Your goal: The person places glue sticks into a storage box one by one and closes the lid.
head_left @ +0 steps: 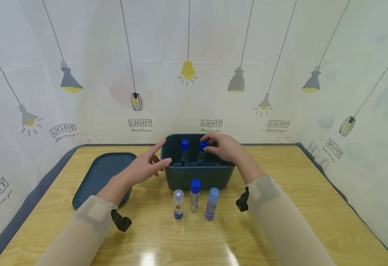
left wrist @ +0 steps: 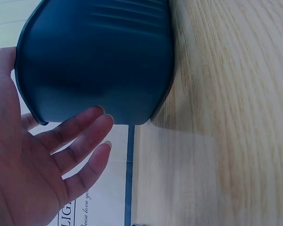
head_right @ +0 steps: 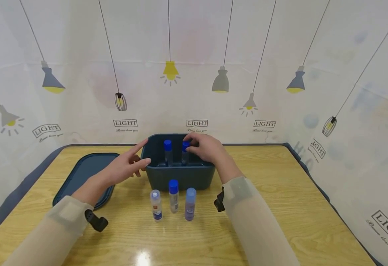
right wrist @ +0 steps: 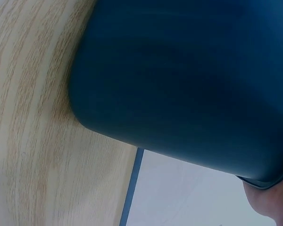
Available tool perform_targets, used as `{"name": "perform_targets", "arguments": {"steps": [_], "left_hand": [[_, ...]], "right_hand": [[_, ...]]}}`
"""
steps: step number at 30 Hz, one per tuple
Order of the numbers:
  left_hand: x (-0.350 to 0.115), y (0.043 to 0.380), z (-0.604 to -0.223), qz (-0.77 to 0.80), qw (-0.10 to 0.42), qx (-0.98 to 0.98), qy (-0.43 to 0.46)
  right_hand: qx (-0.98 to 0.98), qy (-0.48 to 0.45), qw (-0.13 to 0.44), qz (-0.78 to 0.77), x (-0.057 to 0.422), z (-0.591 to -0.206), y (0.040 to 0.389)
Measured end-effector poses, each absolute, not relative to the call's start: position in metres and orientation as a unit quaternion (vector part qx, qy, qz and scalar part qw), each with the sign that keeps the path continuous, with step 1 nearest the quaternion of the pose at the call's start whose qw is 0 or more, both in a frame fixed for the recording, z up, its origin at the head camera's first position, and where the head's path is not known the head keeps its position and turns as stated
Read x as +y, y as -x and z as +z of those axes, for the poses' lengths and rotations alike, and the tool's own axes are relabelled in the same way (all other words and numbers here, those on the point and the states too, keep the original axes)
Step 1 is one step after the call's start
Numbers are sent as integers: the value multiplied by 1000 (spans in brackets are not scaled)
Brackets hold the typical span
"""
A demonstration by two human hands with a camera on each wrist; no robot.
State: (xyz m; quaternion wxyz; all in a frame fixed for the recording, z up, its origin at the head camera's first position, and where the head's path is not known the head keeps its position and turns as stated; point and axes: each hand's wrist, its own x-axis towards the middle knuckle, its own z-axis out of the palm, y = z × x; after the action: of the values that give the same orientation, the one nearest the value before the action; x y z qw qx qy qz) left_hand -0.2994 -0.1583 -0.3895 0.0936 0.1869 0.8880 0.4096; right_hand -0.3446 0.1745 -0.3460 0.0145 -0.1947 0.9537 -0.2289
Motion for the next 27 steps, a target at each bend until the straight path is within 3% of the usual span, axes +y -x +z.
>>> {"name": "perform_targets", "arguments": {"steps": [27], "left_hand": [[-160,299,-392,416,93,885,-188]], "right_hand": [[946,207,8,-248,174,-346,344]]}}
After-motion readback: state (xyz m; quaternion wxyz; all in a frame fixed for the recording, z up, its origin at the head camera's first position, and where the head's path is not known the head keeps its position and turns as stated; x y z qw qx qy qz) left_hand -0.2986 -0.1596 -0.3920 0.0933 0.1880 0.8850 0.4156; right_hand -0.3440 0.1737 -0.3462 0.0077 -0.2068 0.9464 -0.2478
